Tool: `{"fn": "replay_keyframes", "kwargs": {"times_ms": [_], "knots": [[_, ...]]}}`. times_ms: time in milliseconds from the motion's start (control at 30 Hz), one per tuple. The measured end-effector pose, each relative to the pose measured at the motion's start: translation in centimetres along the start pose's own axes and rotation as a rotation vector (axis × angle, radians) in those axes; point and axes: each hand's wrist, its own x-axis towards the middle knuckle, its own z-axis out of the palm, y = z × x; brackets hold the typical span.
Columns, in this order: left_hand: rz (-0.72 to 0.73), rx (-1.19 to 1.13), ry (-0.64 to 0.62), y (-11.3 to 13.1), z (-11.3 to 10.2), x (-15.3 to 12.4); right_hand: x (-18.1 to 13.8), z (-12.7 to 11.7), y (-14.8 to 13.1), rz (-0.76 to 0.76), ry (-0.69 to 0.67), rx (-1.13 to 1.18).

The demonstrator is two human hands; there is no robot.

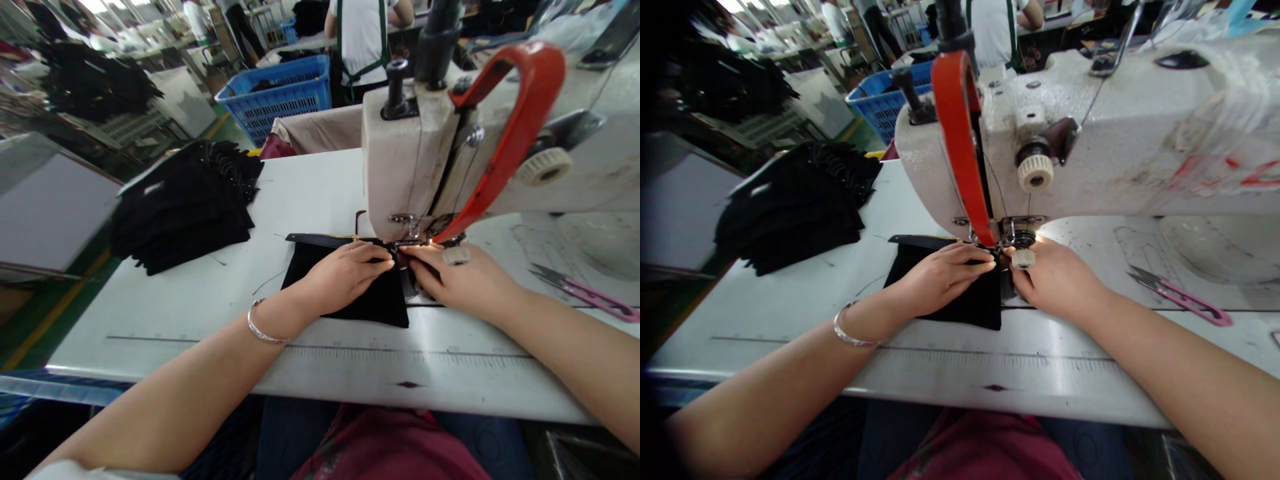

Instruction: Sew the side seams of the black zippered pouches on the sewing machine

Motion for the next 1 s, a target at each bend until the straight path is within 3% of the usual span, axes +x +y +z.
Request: {"fn": "replay_keyframes", "kwargs": {"times_ms": [633, 733, 867, 933, 1000], "knots": [[-0.015, -0.009, -0.012, -0.1, 0.0, 0.0, -0.7, 0.6, 0.7, 0.095, -0.006, 0.164], [-0.013, 0.018, -0.011, 0.0, 0.0, 0.0, -0.6, 0.4, 0.6, 0.123, 0.045, 0.231], [-0.026, 0.043, 0.007, 0.1, 0.2, 0.0, -0.1, -0.9, -0.2, 0.396, 0.120, 0.375], [-0.013, 0.056, 0.015, 0.1, 0.3, 0.0, 0.0, -1.7, -0.9, 0.584, 0.004, 0.574], [-0.001, 0.066, 0.019, 0.1, 0.4, 0.1, 0.1, -2.3, -1.8, 0.796, -0.079, 0.932]]}}
